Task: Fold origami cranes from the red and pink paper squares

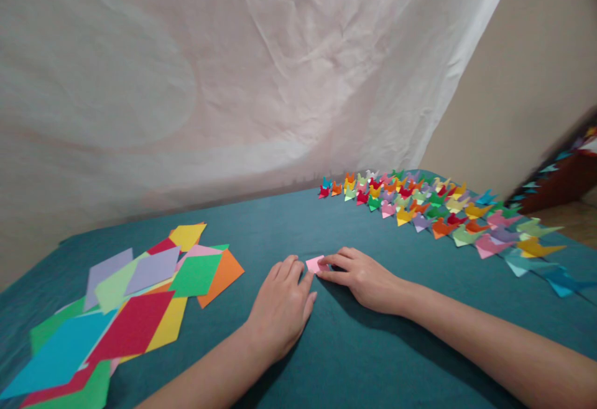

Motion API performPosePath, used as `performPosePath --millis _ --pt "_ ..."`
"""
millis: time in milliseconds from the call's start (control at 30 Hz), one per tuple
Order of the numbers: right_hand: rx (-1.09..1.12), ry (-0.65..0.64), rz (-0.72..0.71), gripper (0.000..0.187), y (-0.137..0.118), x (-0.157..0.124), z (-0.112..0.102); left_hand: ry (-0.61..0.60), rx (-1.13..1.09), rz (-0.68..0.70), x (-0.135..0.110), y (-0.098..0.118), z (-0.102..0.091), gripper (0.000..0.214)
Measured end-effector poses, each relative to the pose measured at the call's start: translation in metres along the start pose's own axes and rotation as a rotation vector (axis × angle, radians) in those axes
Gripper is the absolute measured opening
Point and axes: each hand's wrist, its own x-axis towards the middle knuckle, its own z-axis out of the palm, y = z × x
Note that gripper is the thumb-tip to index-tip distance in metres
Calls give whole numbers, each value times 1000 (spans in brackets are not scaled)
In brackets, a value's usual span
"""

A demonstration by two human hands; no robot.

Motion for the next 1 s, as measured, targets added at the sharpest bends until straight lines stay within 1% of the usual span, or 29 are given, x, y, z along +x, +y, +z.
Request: performPosePath --millis 100,267,533,633,733,867,1000 --pt "-40 -35 -4 40 0 2 0 4 5 0 0 0 1 27" --pt "-44 -46 -6 37 1 3 -3 20 -1 8 3 0 0 24" --pt "-28 -68 -3 30 1 3 -8 -11 5 2 2 -3 -3 24" --pt "-18 -55 -5 30 2 3 -7 15 -20 12 0 -6 -1 22" --pt "-14 -31 -1 30 3 2 -4 63 -48 30 -2 -10 5 21" --pt "-7 4 -1 30 4 1 2 117 -70 9 -3 -11 13 30" --pt "-3 28 5 32 4 -1 6 87 -98 37 0 -9 15 36"
